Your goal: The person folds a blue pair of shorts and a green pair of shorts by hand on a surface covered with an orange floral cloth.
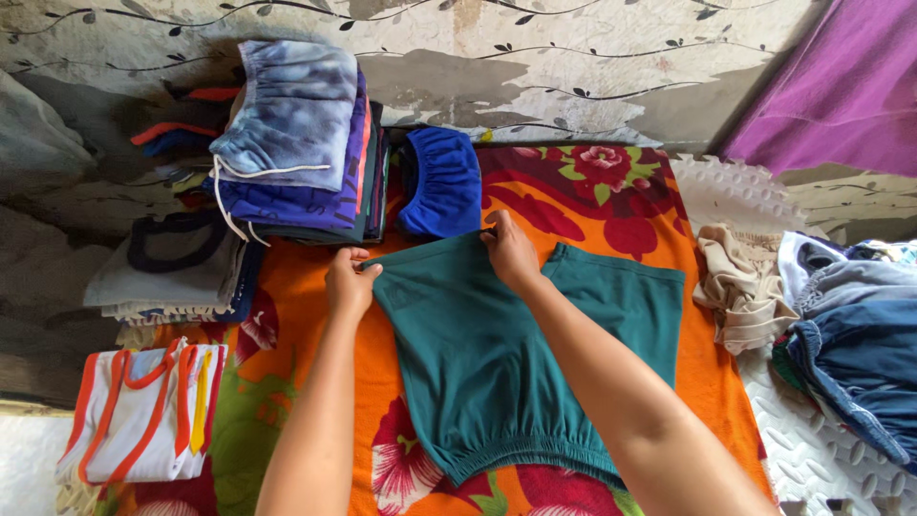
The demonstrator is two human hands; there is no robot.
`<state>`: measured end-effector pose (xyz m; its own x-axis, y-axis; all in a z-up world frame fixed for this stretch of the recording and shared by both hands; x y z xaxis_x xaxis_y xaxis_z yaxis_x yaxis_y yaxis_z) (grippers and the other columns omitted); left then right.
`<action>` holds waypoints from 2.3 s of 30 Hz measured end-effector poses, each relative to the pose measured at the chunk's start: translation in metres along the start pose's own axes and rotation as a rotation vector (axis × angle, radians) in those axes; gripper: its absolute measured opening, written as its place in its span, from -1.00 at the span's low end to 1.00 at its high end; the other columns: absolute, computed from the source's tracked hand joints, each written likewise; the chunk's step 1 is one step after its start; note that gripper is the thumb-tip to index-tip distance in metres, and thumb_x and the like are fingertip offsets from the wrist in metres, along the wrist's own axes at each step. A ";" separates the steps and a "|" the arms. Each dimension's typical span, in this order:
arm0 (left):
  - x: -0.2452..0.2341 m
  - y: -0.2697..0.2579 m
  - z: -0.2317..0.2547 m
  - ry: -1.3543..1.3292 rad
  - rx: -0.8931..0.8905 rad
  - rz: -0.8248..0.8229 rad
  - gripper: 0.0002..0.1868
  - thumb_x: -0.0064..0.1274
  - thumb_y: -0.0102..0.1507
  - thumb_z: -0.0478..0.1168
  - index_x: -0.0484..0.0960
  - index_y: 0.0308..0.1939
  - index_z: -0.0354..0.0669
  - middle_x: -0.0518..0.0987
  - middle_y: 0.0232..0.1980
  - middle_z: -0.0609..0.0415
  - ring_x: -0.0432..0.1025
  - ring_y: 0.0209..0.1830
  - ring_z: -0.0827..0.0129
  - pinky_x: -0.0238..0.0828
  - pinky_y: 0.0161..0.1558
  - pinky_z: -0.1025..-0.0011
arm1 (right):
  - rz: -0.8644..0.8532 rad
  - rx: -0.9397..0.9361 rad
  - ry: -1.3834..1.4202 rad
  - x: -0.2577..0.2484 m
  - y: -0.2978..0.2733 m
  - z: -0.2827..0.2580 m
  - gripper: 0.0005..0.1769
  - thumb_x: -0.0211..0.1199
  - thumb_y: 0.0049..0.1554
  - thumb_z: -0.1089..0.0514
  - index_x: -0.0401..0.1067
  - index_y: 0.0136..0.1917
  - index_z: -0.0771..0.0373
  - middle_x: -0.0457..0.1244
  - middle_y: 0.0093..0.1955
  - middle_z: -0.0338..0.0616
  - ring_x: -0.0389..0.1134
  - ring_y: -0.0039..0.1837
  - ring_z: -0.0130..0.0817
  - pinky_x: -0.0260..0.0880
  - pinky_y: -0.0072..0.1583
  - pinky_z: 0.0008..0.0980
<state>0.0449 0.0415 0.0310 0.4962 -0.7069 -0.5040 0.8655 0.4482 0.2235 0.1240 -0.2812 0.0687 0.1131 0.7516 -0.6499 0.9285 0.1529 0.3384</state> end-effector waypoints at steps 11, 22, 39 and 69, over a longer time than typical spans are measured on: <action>-0.005 -0.045 0.059 0.458 0.042 -0.009 -0.48 0.14 0.27 -0.21 0.36 0.28 -0.15 0.42 0.31 -0.20 0.41 0.14 -0.22 0.39 -0.02 -0.07 | 0.103 -0.060 -0.043 -0.024 -0.008 0.023 -0.65 0.24 0.16 0.17 0.43 0.24 0.09 0.27 0.22 0.03 0.33 0.22 0.09 0.38 0.18 -0.06; 0.074 -0.190 0.122 0.659 0.358 -0.253 -0.27 -0.17 0.35 0.19 0.18 0.52 -0.01 0.03 0.62 -0.07 -0.10 0.59 -0.14 -0.21 0.43 -0.20 | 0.193 0.149 -0.406 -0.089 -0.149 0.038 -0.42 0.19 0.17 0.05 0.29 0.45 0.06 0.14 0.51 -0.02 0.02 0.60 0.11 -0.02 0.43 0.37; 0.028 -0.212 0.101 0.704 0.401 -0.256 -0.23 -0.19 0.35 0.30 0.14 0.56 0.12 0.07 0.60 -0.06 -0.15 0.60 -0.12 -0.26 0.41 -0.31 | -0.029 0.217 -0.196 -0.085 -0.187 0.032 -0.31 0.12 0.20 -0.26 0.20 0.53 -0.05 -0.08 0.65 -0.01 -0.23 0.66 0.19 -0.29 0.50 0.33; 0.017 -0.295 0.216 0.099 0.674 -0.301 -0.94 0.15 0.25 -0.27 0.68 -0.24 -0.15 0.63 -0.19 0.06 0.49 -0.12 0.13 0.43 -0.04 0.20 | -0.647 0.313 0.406 -0.060 -0.231 0.038 -0.77 0.39 0.13 0.09 0.58 -0.10 0.32 0.36 -0.26 -0.34 0.24 -0.18 -0.61 0.31 -0.09 -0.48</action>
<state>-0.1872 -0.2209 0.1371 0.2503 -0.6790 -0.6902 0.8328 -0.2126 0.5111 -0.0840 -0.3865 0.0036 -0.5589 0.7590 -0.3341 0.8286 0.4947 -0.2622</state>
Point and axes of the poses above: each hand's wrist, its own y-axis towards the middle knuckle, its own x-axis out of the palm, z = x × y, the point moved 7 cm from there along y, towards the middle knuckle
